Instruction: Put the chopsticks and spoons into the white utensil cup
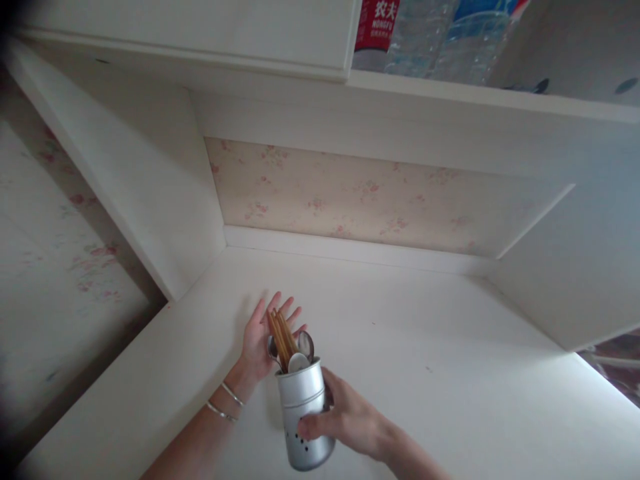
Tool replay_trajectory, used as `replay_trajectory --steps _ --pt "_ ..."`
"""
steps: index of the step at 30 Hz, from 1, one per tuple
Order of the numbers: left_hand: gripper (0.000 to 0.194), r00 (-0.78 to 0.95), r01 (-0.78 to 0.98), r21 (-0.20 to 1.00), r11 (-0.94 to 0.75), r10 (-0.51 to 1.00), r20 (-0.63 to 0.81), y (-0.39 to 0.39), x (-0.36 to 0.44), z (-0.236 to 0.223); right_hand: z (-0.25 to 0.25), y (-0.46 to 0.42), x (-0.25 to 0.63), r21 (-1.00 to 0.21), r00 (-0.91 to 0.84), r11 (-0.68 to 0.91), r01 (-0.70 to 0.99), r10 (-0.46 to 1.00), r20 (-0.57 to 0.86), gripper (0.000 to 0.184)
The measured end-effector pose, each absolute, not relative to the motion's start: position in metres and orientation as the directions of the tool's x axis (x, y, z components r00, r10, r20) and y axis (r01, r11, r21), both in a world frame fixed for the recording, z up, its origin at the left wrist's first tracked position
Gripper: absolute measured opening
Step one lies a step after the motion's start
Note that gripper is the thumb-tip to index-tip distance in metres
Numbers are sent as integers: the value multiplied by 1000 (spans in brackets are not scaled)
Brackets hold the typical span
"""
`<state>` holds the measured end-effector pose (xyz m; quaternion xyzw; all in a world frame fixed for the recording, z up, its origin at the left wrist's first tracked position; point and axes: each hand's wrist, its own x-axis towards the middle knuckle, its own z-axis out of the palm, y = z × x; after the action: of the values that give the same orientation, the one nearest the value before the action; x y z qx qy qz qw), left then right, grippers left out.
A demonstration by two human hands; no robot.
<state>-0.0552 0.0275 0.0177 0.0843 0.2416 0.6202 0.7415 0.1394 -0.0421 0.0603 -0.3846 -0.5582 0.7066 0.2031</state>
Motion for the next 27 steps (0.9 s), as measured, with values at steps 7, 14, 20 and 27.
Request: replay_trajectory --steps 7,14,20,27 --pt "42 223 -916 275 292 941 -255 29 -55 9 98 -20 146 -930 -638 -240 279 677 -366 41" --pt "38 242 -934 200 296 937 -253 26 -54 14 110 -7 147 -888 -624 -302 347 633 -459 36" --pt "29 202 -940 208 271 932 -301 28 -53 9 105 -3 146 -865 -629 -358 351 594 -501 35" --pt "24 160 -945 214 248 920 -358 29 -49 12 105 4 138 -853 -664 -386 353 539 -518 41"
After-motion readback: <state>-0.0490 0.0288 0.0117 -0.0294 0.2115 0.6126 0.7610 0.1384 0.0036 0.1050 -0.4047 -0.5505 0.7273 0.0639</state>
